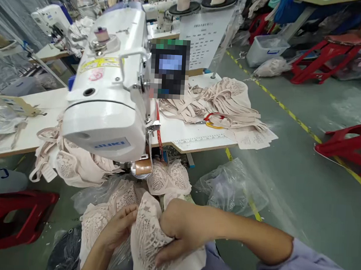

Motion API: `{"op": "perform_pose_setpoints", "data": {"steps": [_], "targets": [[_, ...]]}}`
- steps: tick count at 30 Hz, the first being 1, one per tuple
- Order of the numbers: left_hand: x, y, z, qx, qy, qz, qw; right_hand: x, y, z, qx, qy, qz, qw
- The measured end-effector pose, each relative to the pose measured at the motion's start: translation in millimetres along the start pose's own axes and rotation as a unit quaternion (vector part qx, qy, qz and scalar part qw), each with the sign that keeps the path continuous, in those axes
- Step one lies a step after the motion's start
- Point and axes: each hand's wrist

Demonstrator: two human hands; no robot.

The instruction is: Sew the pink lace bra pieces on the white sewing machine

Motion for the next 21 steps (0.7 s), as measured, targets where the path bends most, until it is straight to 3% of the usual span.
{"op": "perform_pose_setpoints", "data": {"steps": [2, 4, 6, 8, 10, 13, 15, 18, 21], "targets": [[-11.1, 8, -4, -0.004, 0.012, 0.013, 1.0, 7, -17, 4, -0.018, -0.027, 0.031, 0.999], [-21.6, 10, -13, -0.042, 0.089, -0.012, 0.995, 12, -33, 1, -0.08, -0.044, 0.035, 0.995], [-34.6, 8, -25, -0.116, 0.22, -0.058, 0.967, 15, -45, -6, -0.137, -0.067, 0.014, 0.988], [-51.4, 3, -37, -0.179, 0.338, -0.073, 0.921, 17, -47, -16, -0.164, -0.107, -0.069, 0.978], [-68.9, -4, -50, -0.213, 0.411, -0.047, 0.885, 19, -42, -28, -0.134, -0.116, -0.156, 0.972], [-83.0, -13, -68, -0.237, 0.47, -0.058, 0.848, 23, -26, -45, -0.041, 0.013, -0.167, 0.985], [-79.6, -17, -81, -0.242, 0.467, -0.145, 0.838, 25, -15, -55, -0.041, 0.081, -0.188, 0.978], [-61.5, -19, -101, -0.235, 0.414, -0.29, 0.83, 29, 1, -67, -0.103, 0.047, -0.295, 0.949], [-42.2, -16, -119, -0.233, 0.37, -0.359, 0.825, 38, 14, -75, -0.133, 0.003, -0.346, 0.929]]}}
Point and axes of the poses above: each hand's wrist, its own y-axis towards the middle knuckle, its own x-axis out of the back of the hand, z = x × y, and after that the axes turned 15 degrees about x, right-handed
